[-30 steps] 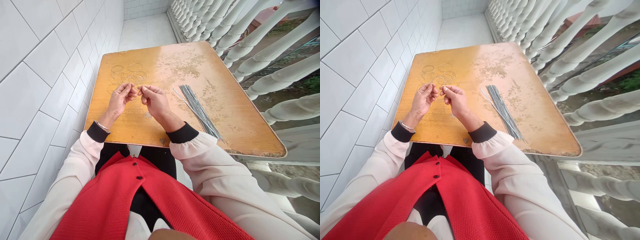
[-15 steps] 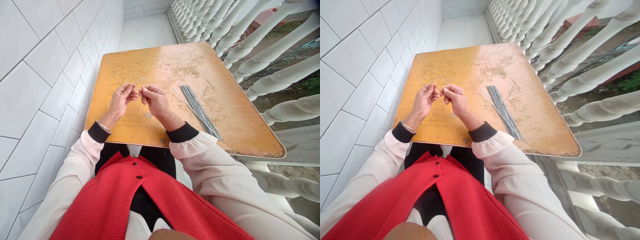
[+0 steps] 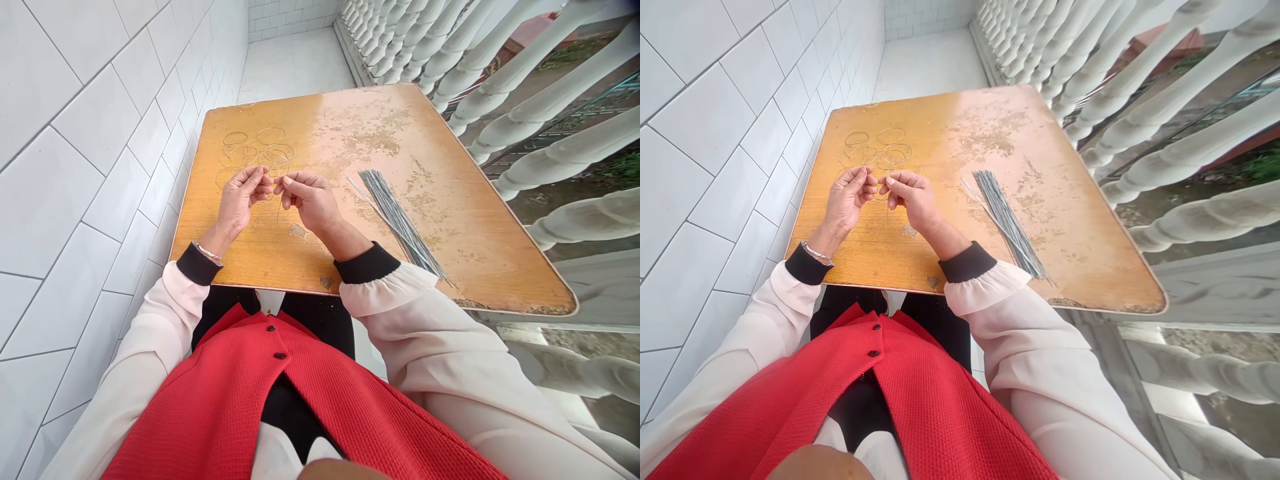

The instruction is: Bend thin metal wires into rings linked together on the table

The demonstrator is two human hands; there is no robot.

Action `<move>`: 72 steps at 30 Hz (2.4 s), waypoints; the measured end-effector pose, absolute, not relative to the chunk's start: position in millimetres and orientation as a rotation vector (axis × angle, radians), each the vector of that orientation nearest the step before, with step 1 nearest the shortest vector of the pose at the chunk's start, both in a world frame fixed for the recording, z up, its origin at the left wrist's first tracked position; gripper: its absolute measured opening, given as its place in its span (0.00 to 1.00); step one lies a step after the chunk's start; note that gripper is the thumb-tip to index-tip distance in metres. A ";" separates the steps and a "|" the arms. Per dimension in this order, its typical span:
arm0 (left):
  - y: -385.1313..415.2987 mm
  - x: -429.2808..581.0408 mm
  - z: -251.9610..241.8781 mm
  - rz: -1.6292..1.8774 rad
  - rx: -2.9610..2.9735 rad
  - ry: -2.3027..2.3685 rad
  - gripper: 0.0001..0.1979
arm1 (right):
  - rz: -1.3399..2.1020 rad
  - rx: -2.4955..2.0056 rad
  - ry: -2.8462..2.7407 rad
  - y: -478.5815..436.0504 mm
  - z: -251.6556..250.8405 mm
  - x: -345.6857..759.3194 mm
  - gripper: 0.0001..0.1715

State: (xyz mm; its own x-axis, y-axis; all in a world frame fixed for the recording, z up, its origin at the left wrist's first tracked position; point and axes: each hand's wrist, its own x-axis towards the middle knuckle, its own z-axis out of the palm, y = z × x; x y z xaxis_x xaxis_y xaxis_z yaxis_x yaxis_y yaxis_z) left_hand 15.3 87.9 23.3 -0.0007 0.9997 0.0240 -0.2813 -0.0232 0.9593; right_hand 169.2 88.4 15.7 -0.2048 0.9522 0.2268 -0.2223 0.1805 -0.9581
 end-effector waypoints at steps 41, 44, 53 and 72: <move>89.3 26.9 19.1 1.406 0.789 0.951 0.10 | 1.259 -0.904 -1.318 85.1 8.0 155.8 0.14; 89.7 27.9 15.3 1.416 0.821 0.946 0.09 | 1.234 -0.917 -1.318 86.2 6.4 155.6 0.15; 86.5 14.6 20.2 1.309 1.020 1.041 0.08 | 1.181 -0.954 -1.237 93.4 4.0 164.1 0.07; 95.3 -16.3 40.0 1.096 1.629 0.984 0.24 | 1.163 -1.001 -1.352 86.1 11.9 166.2 0.09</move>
